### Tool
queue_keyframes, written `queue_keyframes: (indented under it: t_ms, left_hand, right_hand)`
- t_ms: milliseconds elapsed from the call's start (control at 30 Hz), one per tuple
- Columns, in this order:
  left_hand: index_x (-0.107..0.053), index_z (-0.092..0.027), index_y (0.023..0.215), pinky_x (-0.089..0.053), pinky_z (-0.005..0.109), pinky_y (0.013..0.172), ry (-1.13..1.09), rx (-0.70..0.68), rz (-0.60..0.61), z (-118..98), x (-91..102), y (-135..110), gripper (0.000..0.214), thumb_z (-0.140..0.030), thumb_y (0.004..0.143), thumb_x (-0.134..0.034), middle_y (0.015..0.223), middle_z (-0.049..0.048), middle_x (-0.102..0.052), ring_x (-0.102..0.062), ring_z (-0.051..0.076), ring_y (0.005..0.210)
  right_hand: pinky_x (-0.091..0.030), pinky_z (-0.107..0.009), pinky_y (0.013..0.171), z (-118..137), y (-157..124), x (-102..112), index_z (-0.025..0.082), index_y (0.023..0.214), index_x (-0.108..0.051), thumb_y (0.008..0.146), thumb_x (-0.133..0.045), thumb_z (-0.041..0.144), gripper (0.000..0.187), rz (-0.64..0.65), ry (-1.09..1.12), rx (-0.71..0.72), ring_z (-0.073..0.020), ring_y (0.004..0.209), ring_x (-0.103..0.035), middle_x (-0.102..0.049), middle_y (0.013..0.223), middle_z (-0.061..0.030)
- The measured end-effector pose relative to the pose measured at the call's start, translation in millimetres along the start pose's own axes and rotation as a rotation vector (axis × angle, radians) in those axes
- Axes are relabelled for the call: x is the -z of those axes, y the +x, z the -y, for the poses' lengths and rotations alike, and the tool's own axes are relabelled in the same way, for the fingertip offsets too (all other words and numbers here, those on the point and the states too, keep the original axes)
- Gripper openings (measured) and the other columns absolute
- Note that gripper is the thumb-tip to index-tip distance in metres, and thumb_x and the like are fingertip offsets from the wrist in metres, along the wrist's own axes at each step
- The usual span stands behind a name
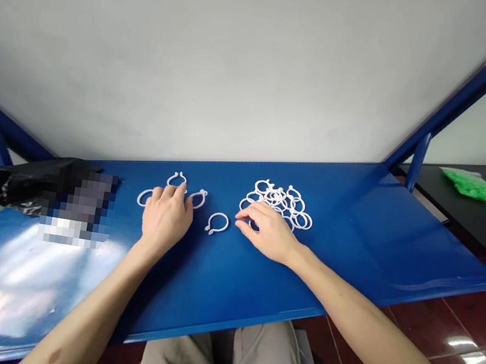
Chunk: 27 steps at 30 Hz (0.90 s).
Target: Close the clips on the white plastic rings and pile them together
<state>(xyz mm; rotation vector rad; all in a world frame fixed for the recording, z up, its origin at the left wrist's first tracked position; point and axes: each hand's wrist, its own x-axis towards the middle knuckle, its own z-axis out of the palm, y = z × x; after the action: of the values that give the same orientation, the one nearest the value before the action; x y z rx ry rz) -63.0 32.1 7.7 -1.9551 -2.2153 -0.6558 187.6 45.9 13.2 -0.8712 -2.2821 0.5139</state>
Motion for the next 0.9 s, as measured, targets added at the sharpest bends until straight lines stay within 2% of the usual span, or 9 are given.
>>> queue_keyframes:
  t_ms: [100, 200, 333, 400, 467, 600, 667, 767, 900]
  left_hand:
    - [-0.067, -0.028, 0.129, -0.045, 0.053, 0.095, 0.063, -0.297, 0.021, 0.3, 0.5, -3.9, 0.049, -0.011, 0.09, -0.041, 0.135, 0.0134, -0.062, -0.051, 0.036, 0.118]
    - [-0.074, -0.034, 0.112, -0.045, 0.052, 0.098, -0.021, -0.566, 0.13, -3.8, -1.0, -7.5, 0.038, -0.015, 0.094, -0.046, 0.137, 0.0069, -0.061, -0.049, 0.034, 0.12]
    - [-0.073, -0.026, 0.094, -0.047, 0.049, 0.098, -0.181, -0.655, 0.178, -10.2, -3.0, -9.1, 0.022, -0.027, 0.097, -0.051, 0.125, 0.0076, -0.066, -0.052, 0.029, 0.111]
    - [-0.07, -0.024, 0.092, -0.048, 0.046, 0.096, -0.319, -0.624, 0.197, -13.9, -1.2, -10.2, 0.022, -0.028, 0.099, -0.049, 0.117, 0.0075, -0.068, -0.055, 0.026, 0.106]
    - [-0.065, -0.022, 0.097, -0.051, 0.041, 0.091, -0.483, -0.526, 0.242, -18.2, 1.9, -12.4, 0.021, -0.03, 0.101, -0.047, 0.106, 0.0063, -0.07, -0.058, 0.022, 0.098]
    - [-0.058, -0.022, 0.103, -0.054, 0.032, 0.076, -0.834, -0.22, 0.369, -29.0, 5.4, -19.1, 0.023, -0.04, 0.101, -0.045, 0.093, 0.0022, -0.069, -0.064, 0.015, 0.079]
    - [-0.055, -0.021, 0.104, -0.055, 0.03, 0.072, -0.969, -0.117, 0.372, -35.0, 4.4, -22.2, 0.024, -0.043, 0.101, -0.044, 0.089, 0.0008, -0.068, -0.065, 0.014, 0.073]
    - [-0.056, -0.021, 0.111, -0.056, 0.03, 0.072, -1.054, -0.048, 0.332, -43.2, 2.1, -25.6, 0.026, -0.042, 0.1, -0.046, 0.084, -0.0007, -0.066, -0.066, 0.013, 0.069]
    - [-0.059, -0.019, 0.119, -0.058, 0.03, 0.072, -1.081, -0.027, 0.32, -50.0, 1.4, -28.9, 0.032, -0.042, 0.099, -0.047, 0.087, 0.0007, -0.068, -0.068, 0.013, 0.07]
  right_hand:
    - [-0.056, -0.039, 0.085, -0.6, 0.9, 1.2, 0.02, 0.101, -0.068, 0.099, -0.059, 0.024, 0.011, 0.006, -0.001, -0.014, -0.0221, 0.099, -0.064, -0.071, 0.101, -0.006]
    - [-0.056, -0.04, 0.087, -1.4, 1.6, 1.9, 0.019, 0.101, -0.069, 0.098, -0.059, 0.024, 0.011, 0.007, -0.022, -0.025, -0.0224, 0.099, -0.064, -0.071, 0.101, -0.0064]
    - [-0.056, -0.043, 0.092, -3.5, -0.1, 1.0, 0.019, 0.111, -0.069, 0.096, -0.062, 0.024, 0.017, 0.049, -0.055, 0.02, -0.0241, 0.107, -0.062, -0.069, 0.11, -0.0079]
    - [-0.055, -0.044, 0.096, -4.3, -1.2, -0.3, 0.021, 0.122, -0.066, 0.095, -0.064, 0.022, 0.027, 0.084, -0.034, 0.06, -0.0249, 0.115, -0.061, -0.066, 0.122, -0.009]
    - [-0.055, -0.043, 0.098, -4.2, -1.3, -1.7, 0.023, 0.126, -0.064, 0.096, -0.062, 0.021, 0.031, 0.076, 0.016, 0.072, -0.0244, 0.117, -0.061, -0.064, 0.128, -0.0092]
    - [-0.06, -0.036, 0.084, -0.9, 0.9, -2.3, 0.023, 0.114, -0.067, 0.098, -0.058, 0.024, 0.017, -0.077, 0.189, -0.04, -0.0191, 0.095, -0.07, -0.072, 0.109, -0.0059]
    - [-0.06, -0.032, 0.078, 1.8, 1.7, -2.1, 0.023, 0.107, -0.067, 0.097, -0.061, 0.025, 0.012, -0.148, 0.265, -0.105, -0.0171, 0.087, -0.071, -0.074, 0.101, -0.0037]
    - [-0.06, -0.03, 0.077, 5.4, 1.2, -3.4, 0.023, 0.104, -0.066, 0.095, -0.065, 0.028, 0.011, -0.164, 0.345, -0.162, -0.0165, 0.084, -0.073, -0.076, 0.097, -0.0024]
    - [-0.059, -0.029, 0.075, 8.0, -0.7, -7.2, 0.023, 0.102, -0.065, 0.094, -0.065, 0.026, 0.009, -0.145, 0.379, -0.191, -0.0164, 0.083, -0.074, -0.076, 0.092, -0.001]
